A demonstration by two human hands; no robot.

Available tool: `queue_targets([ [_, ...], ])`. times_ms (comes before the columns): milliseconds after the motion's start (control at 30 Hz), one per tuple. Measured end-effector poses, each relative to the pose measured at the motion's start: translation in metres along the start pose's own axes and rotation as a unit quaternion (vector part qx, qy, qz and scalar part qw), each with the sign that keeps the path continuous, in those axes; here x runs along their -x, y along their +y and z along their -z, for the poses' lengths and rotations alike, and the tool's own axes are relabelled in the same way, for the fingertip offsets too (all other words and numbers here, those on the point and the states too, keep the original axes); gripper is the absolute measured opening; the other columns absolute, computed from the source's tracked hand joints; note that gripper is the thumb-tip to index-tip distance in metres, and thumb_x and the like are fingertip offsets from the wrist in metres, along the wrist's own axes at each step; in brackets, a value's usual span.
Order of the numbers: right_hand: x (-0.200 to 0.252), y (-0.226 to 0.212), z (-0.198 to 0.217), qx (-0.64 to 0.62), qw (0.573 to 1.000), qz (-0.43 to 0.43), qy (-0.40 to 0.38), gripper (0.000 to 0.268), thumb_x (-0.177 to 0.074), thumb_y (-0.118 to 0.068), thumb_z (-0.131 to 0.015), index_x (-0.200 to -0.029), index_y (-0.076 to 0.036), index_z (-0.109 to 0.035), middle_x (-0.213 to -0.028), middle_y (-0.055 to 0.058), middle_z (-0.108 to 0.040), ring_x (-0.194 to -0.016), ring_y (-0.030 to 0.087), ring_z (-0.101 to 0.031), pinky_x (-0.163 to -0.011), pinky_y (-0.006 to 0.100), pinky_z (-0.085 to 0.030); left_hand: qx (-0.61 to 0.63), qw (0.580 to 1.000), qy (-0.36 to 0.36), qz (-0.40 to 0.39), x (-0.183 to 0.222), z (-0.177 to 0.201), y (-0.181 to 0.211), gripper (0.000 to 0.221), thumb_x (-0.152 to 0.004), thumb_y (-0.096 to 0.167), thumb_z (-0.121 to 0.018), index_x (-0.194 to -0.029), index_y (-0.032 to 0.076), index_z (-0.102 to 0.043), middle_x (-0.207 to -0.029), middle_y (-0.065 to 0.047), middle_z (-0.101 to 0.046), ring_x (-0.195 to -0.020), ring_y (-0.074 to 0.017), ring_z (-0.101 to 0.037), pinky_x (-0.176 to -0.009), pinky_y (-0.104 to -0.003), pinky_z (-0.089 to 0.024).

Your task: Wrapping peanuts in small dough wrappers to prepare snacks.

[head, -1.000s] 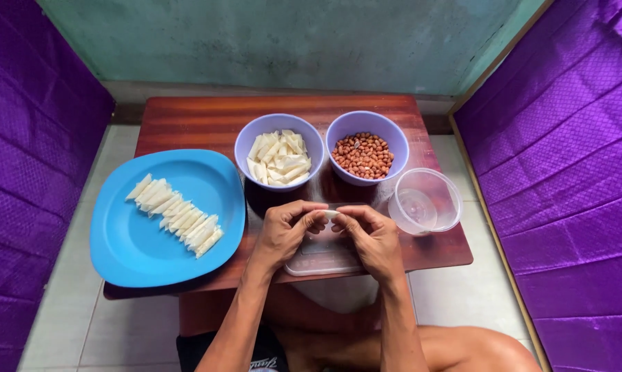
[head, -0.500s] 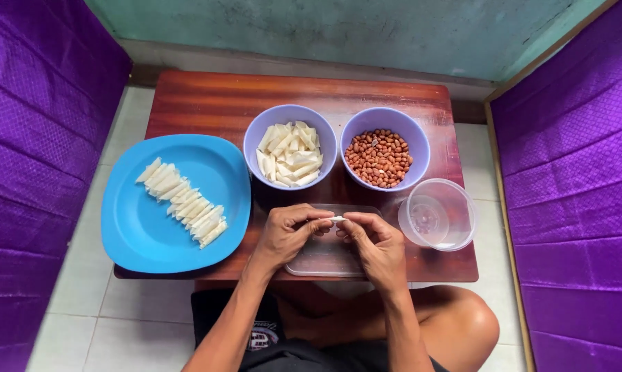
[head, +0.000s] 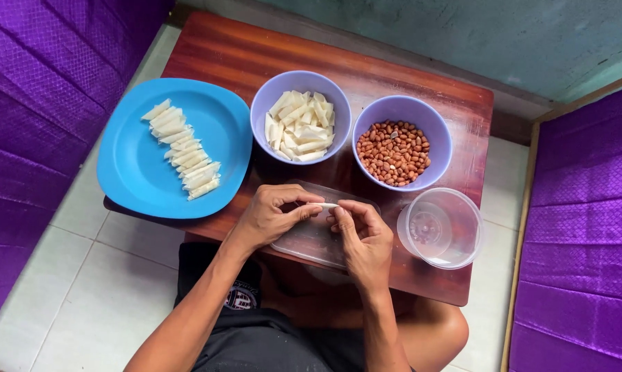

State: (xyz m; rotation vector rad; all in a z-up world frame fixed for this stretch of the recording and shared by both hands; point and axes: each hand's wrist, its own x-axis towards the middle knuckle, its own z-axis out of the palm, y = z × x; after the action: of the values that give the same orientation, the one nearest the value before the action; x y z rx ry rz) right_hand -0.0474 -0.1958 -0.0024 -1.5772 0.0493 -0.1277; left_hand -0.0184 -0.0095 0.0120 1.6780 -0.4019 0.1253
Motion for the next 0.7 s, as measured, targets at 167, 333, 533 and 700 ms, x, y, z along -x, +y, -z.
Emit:
queue_targets([
  [167,0.001,-0.003,-0.002,0.021,1.000,0.006,0.005,0.019,-0.095,-0.006,-0.072,-0.113,-0.001,-0.075,-0.093,0.013,-0.078,-0.073,0.015,-0.072,-0.070,0.029,-0.064,-0.002,1.000,0.010,0.011,0.009,0.002,-0.002,0.012,-0.092,0.017,-0.076,-0.099,0.010,-0.082,-0.078,-0.008,-0.077,-0.070,-0.0176,-0.073,-0.067,-0.033,-0.058],
  [333,0.000,-0.006,-0.003,-0.021,0.999,-0.020,0.031,0.031,-0.092,-0.004,-0.074,-0.123,-0.003,-0.070,-0.091,0.013,-0.076,-0.075,0.016,-0.072,-0.073,0.031,-0.064,-0.006,1.000,0.017,0.000,0.007,0.003,0.007,0.011,-0.092,0.014,-0.076,-0.100,0.010,-0.082,-0.077,-0.009,-0.077,-0.070,-0.0209,-0.074,-0.066,-0.034,-0.058],
  [533,-0.005,-0.016,-0.009,-0.088,0.994,-0.032,0.052,0.036,-0.094,0.000,-0.070,-0.129,0.001,-0.064,-0.091,0.014,-0.071,-0.076,0.018,-0.072,-0.070,0.035,-0.065,0.007,1.000,0.012,-0.006,0.016,0.005,0.010,0.021,-0.086,0.012,-0.081,-0.106,0.009,-0.081,-0.079,-0.010,-0.076,-0.073,-0.0223,-0.074,-0.067,-0.035,-0.058],
  [700,-0.007,-0.018,-0.006,0.053,0.996,-0.064,0.015,0.040,-0.089,0.000,-0.074,-0.129,-0.002,-0.067,-0.093,0.017,-0.073,-0.072,0.015,-0.070,-0.065,0.031,-0.064,-0.103,0.994,0.014,-0.035,0.025,0.021,0.015,0.020,-0.089,0.014,-0.078,-0.108,0.011,-0.079,-0.083,-0.006,-0.075,-0.076,-0.0264,-0.070,-0.069,-0.034,-0.058],
])
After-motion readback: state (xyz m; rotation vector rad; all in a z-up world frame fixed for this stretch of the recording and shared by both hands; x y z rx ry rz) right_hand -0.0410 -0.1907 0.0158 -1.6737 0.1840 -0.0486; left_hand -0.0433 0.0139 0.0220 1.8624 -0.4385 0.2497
